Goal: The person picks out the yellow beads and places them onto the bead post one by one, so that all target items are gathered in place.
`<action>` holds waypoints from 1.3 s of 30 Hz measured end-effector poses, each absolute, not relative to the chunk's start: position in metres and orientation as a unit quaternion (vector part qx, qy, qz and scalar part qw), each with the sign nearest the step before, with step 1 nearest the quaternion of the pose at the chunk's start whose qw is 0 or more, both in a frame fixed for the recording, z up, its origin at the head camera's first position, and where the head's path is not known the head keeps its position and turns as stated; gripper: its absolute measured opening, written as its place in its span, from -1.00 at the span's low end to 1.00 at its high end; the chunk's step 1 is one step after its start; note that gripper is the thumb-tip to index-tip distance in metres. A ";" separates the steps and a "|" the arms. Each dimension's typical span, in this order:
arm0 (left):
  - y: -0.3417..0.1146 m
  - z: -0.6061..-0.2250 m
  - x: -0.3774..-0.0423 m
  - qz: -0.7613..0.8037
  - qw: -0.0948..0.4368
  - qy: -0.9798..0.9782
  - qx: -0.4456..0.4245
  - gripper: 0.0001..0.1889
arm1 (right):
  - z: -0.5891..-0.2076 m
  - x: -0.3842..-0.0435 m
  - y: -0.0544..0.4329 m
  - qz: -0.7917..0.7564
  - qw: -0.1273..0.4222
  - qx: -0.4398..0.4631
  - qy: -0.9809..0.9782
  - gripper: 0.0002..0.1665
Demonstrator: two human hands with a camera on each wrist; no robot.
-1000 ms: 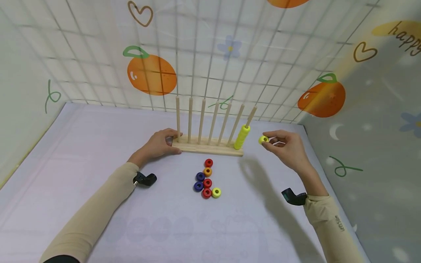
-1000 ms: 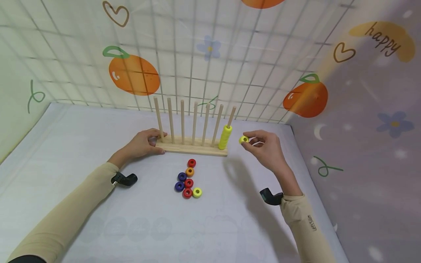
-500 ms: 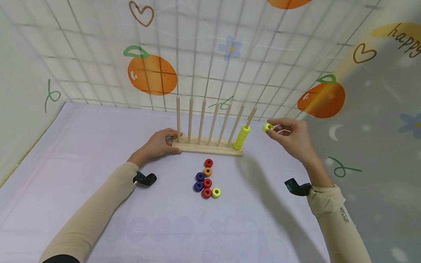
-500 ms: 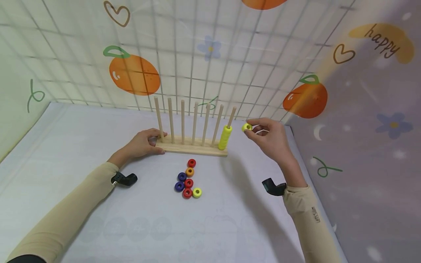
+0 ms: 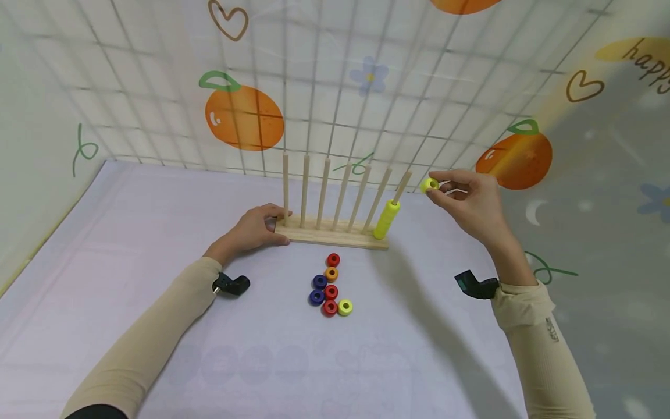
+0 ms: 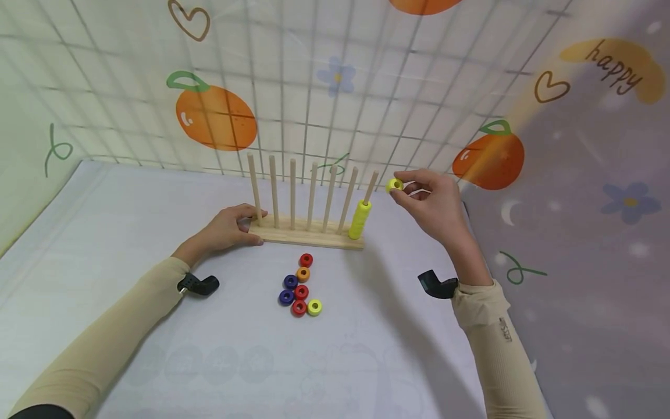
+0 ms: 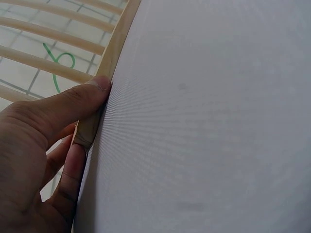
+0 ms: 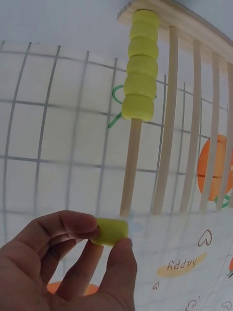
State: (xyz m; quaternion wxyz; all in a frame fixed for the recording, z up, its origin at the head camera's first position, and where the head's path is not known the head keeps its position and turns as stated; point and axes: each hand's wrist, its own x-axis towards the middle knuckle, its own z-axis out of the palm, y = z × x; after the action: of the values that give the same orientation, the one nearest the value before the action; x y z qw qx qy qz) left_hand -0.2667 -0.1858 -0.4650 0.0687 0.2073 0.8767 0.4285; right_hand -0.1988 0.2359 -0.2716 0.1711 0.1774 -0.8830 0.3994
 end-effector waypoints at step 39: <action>-0.186 -0.463 -0.264 0.428 0.072 0.879 0.198 -0.24 | -0.259 -0.230 0.210 0.372 0.127 0.183 -0.901 -0.67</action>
State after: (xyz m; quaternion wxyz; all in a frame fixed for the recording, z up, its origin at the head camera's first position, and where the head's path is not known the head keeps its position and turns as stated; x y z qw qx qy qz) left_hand -0.2638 -0.1863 -0.4632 0.0724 0.1982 0.8787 0.4282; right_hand -0.2299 0.2101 -0.2589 0.1266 0.1831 -0.9011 0.3722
